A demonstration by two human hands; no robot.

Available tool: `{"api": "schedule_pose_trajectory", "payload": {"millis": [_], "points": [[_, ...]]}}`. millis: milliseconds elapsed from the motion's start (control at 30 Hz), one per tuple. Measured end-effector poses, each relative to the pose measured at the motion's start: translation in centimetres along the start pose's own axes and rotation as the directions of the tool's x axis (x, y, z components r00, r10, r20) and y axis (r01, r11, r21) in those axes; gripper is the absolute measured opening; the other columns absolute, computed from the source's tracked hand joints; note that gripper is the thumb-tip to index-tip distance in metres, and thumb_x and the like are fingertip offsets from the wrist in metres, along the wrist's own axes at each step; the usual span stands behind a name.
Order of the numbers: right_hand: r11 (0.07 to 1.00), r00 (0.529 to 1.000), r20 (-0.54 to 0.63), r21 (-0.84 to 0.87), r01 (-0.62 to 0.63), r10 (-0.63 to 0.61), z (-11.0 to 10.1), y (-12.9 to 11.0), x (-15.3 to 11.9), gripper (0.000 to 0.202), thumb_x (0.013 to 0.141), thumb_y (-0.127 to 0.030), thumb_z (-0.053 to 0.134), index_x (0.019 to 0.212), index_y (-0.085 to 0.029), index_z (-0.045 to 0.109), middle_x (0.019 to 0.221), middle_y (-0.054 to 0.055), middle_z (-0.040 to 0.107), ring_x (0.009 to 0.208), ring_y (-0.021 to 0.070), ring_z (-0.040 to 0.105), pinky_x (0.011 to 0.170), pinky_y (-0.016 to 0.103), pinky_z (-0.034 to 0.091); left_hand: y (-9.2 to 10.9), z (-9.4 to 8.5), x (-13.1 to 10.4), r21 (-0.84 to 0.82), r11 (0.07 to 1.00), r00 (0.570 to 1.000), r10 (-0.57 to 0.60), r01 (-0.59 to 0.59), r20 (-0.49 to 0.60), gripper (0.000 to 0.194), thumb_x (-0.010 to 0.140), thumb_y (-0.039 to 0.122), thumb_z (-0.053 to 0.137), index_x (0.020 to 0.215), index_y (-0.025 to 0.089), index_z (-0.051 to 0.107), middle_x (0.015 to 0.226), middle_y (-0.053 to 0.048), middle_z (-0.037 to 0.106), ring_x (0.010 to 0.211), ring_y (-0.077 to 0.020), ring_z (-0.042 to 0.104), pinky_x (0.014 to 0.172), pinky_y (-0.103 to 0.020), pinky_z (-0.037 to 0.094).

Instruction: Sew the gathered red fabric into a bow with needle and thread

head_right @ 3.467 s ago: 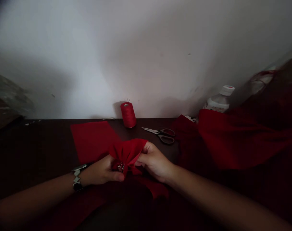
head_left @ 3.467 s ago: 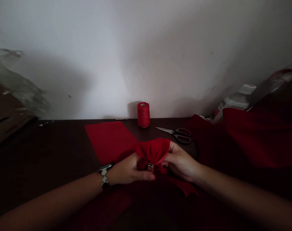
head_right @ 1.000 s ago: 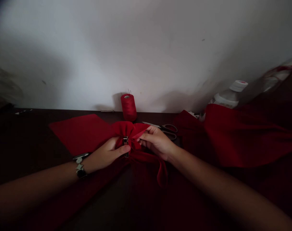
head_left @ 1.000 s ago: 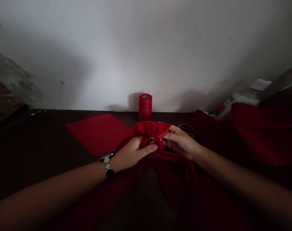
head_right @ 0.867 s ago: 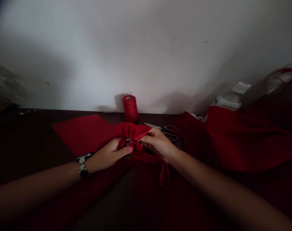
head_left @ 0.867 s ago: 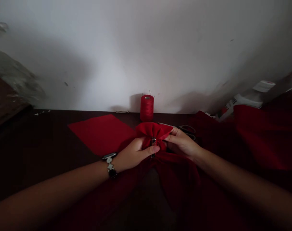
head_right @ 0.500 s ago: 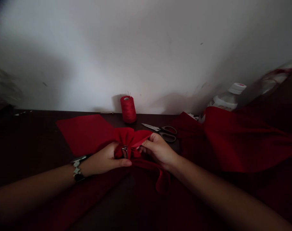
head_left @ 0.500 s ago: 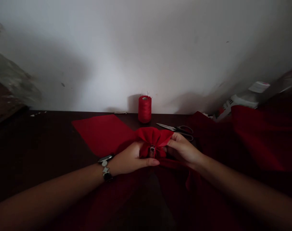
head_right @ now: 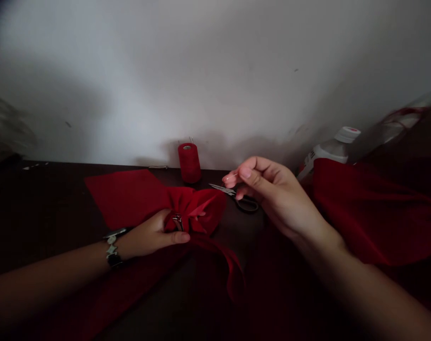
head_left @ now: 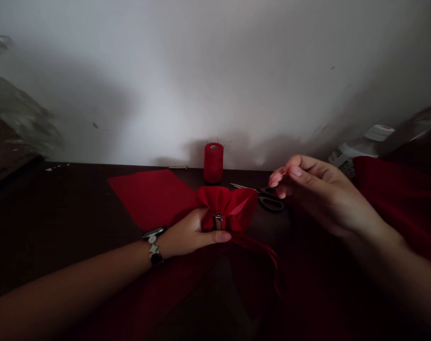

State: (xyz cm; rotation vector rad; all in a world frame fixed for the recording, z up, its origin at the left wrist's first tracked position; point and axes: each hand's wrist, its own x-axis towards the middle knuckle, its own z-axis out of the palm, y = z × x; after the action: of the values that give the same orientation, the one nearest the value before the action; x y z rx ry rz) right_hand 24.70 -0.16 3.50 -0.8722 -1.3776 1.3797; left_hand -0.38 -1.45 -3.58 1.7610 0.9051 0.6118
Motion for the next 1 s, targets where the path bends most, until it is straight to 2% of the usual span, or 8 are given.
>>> {"api": "schedule_pose_trajectory", "payload": {"millis": [167, 300, 367, 500, 633, 733, 833, 1000], "points": [[0.975, 0.996, 0.058, 0.216, 0.05, -0.063, 0.7, -0.4, -0.6, 0.016, 0.082, -0.034, 0.069, 0.073, -0.023, 0.061, 0.076, 0.0, 0.065, 0.074, 0.0126, 0.063, 0.075, 0.026, 0.054, -0.1, -0.1, 0.0, -0.033, 0.999, 1.0, 0.013, -0.013, 0.011, 0.034, 0.08, 0.044, 0.065, 0.098, 0.016, 0.058, 0.09, -0.003, 0.063, 0.085, -0.0176, 0.058, 0.083, -0.033, 0.05], [0.963, 0.984, 0.164, 0.267, 0.031, -0.077, 1.8, 0.5, -0.9, 0.016, 0.086, -0.034, 0.065, 0.076, -0.024, 0.056, 0.052, -0.007, 0.042, 0.043, 0.0068, 0.038, 0.05, 0.023, 0.045, -0.2, -0.2, -0.2, -0.048, 0.999, 1.0, 0.018, -0.017, 0.015, 0.035, 0.081, 0.043, 0.065, 0.101, 0.016, 0.058, 0.095, -0.005, 0.064, 0.091, -0.0189, 0.059, 0.089, -0.035, 0.049], [0.98, 0.968, 0.233, 0.193, 0.045, -0.09, 2.1, 1.5, -0.9, 0.016, 0.089, -0.035, 0.06, 0.079, -0.023, 0.055, 0.051, -0.008, 0.036, 0.043, 0.0065, 0.03, 0.043, 0.02, 0.034, -0.2, -0.2, -0.3, -0.055, 0.998, 1.0, 0.017, -0.016, 0.006, 0.034, 0.08, 0.043, 0.066, 0.098, 0.016, 0.058, 0.093, -0.004, 0.065, 0.089, -0.0188, 0.06, 0.087, -0.035, 0.05], [0.952, 0.915, 0.379, -0.206, 0.228, -0.137, 2.1, 3.7, -0.7, 0.017, 0.092, -0.027, 0.055, 0.078, -0.018, 0.054, 0.065, -0.003, 0.05, 0.057, 0.0077, 0.045, 0.053, 0.021, 0.038, 0.0, -0.2, -0.4, -0.095, 0.995, 0.998, 0.045, -0.041, 0.039, 0.035, 0.08, 0.04, 0.068, 0.104, 0.017, 0.06, 0.096, -0.005, 0.068, 0.089, -0.0183, 0.061, 0.086, -0.033, 0.05], [0.706, 0.811, 0.505, -0.456, 0.542, -0.296, 1.9, 4.9, -0.6, 0.01, 0.091, -0.015, 0.051, 0.083, -0.018, 0.055, 0.075, 0.001, 0.061, 0.067, 0.0101, 0.054, 0.062, 0.023, 0.042, 0.0, -0.3, -0.5, -0.107, 0.993, 0.996, 0.053, -0.045, 0.075, 0.041, 0.078, 0.038, 0.069, 0.111, 0.016, 0.059, 0.104, -0.007, 0.067, 0.088, -0.0172, 0.06, 0.088, -0.033, 0.05], [0.513, 0.746, 0.556, -0.547, 0.661, -0.368, 1.7, 5.4, -0.5, 0.011, 0.091, -0.011, 0.05, 0.085, -0.019, 0.055, 0.074, 0.001, 0.062, 0.067, 0.0111, 0.054, 0.064, 0.024, 0.042, 0.0, -0.3, -0.4, -0.139, 0.988, 0.985, 0.087, -0.066, 0.152, 0.037, 0.081, 0.036, 0.066, 0.112, 0.016, 0.061, 0.104, -0.008, 0.066, 0.091, -0.0181, 0.06, 0.088, -0.033, 0.049], [0.477, 0.766, 0.507, -0.599, 0.643, -0.395, 1.5, 5.8, -0.4, 0.012, 0.092, -0.014, 0.05, 0.083, -0.02, 0.056, 0.071, 0.001, 0.06, 0.065, 0.0116, 0.053, 0.061, 0.024, 0.042, 0.2, -0.2, -0.3, -0.121, 0.985, 0.969, 0.146, -0.124, 0.198, 0.035, 0.085, 0.034, 0.062, 0.115, 0.018, 0.062, 0.109, -0.007, 0.065, 0.095, -0.0178, 0.06, 0.089, -0.03, 0.048], [0.581, 0.812, 0.413, -0.567, 0.584, -0.413, 2.1, 6.2, -0.7, 0.015, 0.093, -0.016, 0.052, 0.081, -0.021, 0.059, 0.072, 0.0, 0.064, 0.067, 0.0106, 0.058, 0.064, 0.024, 0.045, 0.4, 0.0, -0.2, -0.075, 0.983, 0.968, 0.181, -0.17, 0.172, 0.034, 0.086, 0.031, 0.062, 0.12, 0.022, 0.061, 0.118, -0.006, 0.063, 0.104, -0.0177, 0.059, 0.095, -0.029, 0.045]]}}
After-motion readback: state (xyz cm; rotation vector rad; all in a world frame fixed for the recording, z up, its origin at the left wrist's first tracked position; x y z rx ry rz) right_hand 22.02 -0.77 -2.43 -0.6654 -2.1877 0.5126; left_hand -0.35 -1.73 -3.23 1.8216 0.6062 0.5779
